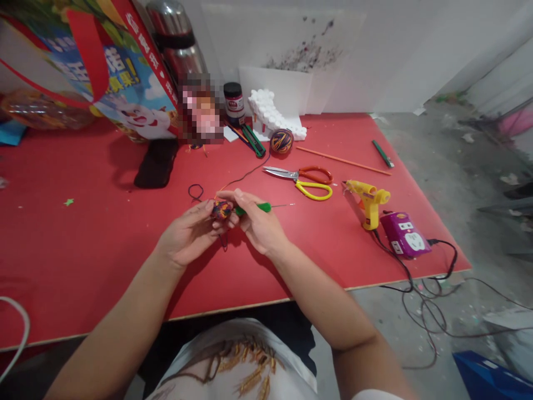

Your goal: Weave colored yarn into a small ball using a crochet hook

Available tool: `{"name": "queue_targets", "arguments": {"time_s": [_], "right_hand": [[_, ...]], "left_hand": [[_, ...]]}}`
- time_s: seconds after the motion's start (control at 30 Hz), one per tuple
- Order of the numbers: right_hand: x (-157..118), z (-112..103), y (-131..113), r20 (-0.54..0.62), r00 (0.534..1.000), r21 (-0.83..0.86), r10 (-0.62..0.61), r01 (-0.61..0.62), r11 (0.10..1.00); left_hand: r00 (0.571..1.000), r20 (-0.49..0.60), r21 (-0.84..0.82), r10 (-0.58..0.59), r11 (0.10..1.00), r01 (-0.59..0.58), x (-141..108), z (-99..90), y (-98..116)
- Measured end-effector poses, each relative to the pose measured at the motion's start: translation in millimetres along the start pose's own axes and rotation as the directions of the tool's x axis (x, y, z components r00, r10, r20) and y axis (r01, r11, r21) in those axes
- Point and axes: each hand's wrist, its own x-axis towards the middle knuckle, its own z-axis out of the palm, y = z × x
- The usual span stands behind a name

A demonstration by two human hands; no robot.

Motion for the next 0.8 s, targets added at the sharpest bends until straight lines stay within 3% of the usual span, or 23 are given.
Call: {"name": "queue_targets", "arguments": {"time_s": [0.3,0.57,0.8], "right_hand": [[-2.3,-1.8,-3.4,0.041,0.997,0.003,0.059,-0.059,0.998],[1.9,-7.4,-2.3,0.052,0.992,0.109,0.113,-0.118,0.987],[1.2,-7.1,-4.9,0.055,0.998,-0.056,0.037,-0.034,0.998]], "left_hand": [[0.994,-0.096,-0.003,0.055,0.998,-0.056,-2.3,-1.6,-2.2],[0.993,-0.079,0.015,0.082,0.997,-0.081,-5.3,3.7,-1.9],[0.985,-0.095,0.080,0.145,0.987,-0.138,-7.0,4.3,-2.3]]}}
